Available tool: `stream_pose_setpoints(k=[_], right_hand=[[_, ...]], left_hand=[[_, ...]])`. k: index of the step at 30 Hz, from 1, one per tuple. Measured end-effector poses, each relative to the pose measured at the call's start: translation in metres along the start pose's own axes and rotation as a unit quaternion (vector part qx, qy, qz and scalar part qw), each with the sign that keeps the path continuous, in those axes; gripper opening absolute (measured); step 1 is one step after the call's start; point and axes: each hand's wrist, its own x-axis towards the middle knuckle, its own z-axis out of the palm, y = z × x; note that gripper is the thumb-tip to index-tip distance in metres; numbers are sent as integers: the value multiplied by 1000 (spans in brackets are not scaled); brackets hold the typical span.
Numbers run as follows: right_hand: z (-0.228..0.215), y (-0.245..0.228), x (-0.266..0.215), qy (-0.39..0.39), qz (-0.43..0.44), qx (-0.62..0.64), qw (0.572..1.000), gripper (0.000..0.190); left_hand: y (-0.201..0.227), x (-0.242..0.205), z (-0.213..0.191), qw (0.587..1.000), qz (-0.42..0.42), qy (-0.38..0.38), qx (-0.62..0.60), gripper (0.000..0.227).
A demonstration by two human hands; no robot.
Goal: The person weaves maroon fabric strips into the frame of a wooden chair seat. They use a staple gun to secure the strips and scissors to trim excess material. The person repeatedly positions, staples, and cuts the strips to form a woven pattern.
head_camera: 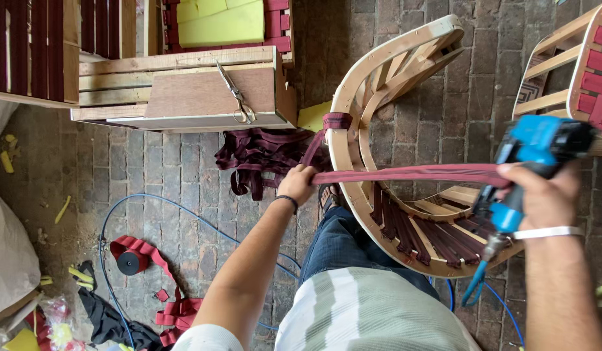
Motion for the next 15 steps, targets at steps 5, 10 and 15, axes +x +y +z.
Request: stream_pose_setpoints(k=[5,10,15], right_hand=[[-101,71,49,74,60,58,994,23],[-163,106,70,110,97,77,986,8],[-112,71,21,110,16,-18,994,37]], left_hand=[[-58,-23,8,993,-61,-60,85,18],[-50,-19,-3,965,-240,-103,0,23],[-36,-9,-11,969,-224,-58,-86,43]])
